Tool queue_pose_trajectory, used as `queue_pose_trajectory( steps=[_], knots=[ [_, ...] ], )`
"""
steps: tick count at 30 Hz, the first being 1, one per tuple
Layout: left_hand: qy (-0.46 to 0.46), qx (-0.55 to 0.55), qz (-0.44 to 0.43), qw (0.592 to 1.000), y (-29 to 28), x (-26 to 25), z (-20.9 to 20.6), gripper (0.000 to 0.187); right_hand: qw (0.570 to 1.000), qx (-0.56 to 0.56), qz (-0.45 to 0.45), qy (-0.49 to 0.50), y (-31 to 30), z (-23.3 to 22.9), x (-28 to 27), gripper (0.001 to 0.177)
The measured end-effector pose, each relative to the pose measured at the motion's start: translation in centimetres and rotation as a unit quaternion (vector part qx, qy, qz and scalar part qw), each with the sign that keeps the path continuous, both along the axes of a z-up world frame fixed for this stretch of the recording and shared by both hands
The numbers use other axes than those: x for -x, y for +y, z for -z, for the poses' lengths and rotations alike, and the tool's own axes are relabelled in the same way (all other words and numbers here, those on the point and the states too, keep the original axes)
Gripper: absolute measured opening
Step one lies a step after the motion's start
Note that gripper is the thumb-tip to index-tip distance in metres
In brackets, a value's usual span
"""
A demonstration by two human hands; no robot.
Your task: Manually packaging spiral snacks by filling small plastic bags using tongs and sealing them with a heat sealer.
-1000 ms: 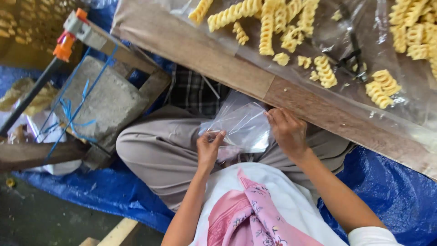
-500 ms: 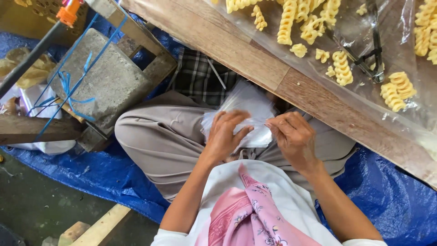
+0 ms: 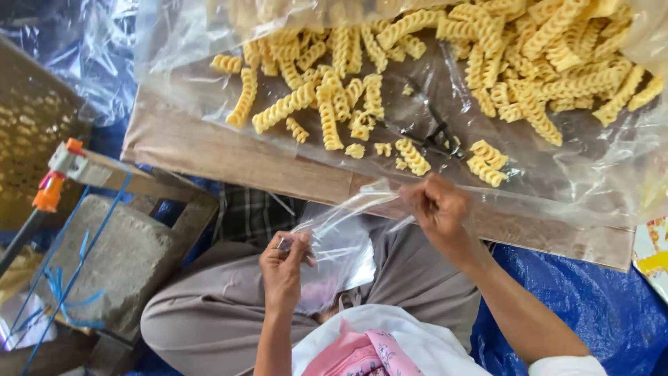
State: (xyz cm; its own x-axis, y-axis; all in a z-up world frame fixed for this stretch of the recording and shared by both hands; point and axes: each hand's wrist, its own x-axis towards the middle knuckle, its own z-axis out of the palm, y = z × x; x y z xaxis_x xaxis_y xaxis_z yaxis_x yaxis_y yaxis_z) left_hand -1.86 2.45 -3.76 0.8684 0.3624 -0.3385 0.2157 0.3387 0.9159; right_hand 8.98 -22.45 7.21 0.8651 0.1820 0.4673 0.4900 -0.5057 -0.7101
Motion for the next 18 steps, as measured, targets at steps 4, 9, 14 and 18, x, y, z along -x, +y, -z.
queue_pose_trajectory(
  steps=[4, 9, 14, 18],
  knots=[
    [-0.028, 0.103, -0.097, 0.990, 1.2, -0.9, 0.9, 0.025, 0.950, 0.287, 0.126, 0.002, -4.2, 3.8, -7.8, 0.088],
    [0.037, 0.149, -0.099, 0.983, 0.6, -1.0, 2.0, 0.021, 0.934, 0.290, 0.118, 0.172, -4.9, 6.0, -12.7, 0.098],
    [0.056, 0.243, -0.101, 0.963, 1.2, -0.5, 3.4, 0.029, 0.926, 0.348, 0.093, 0.113, -9.2, -1.0, -13.7, 0.065],
    [0.073, 0.240, -0.083, 0.965, 1.7, -1.0, 4.8, 0.022, 0.813, 0.541, 0.159, -0.142, -17.0, -0.2, -19.7, 0.055]
  ],
)
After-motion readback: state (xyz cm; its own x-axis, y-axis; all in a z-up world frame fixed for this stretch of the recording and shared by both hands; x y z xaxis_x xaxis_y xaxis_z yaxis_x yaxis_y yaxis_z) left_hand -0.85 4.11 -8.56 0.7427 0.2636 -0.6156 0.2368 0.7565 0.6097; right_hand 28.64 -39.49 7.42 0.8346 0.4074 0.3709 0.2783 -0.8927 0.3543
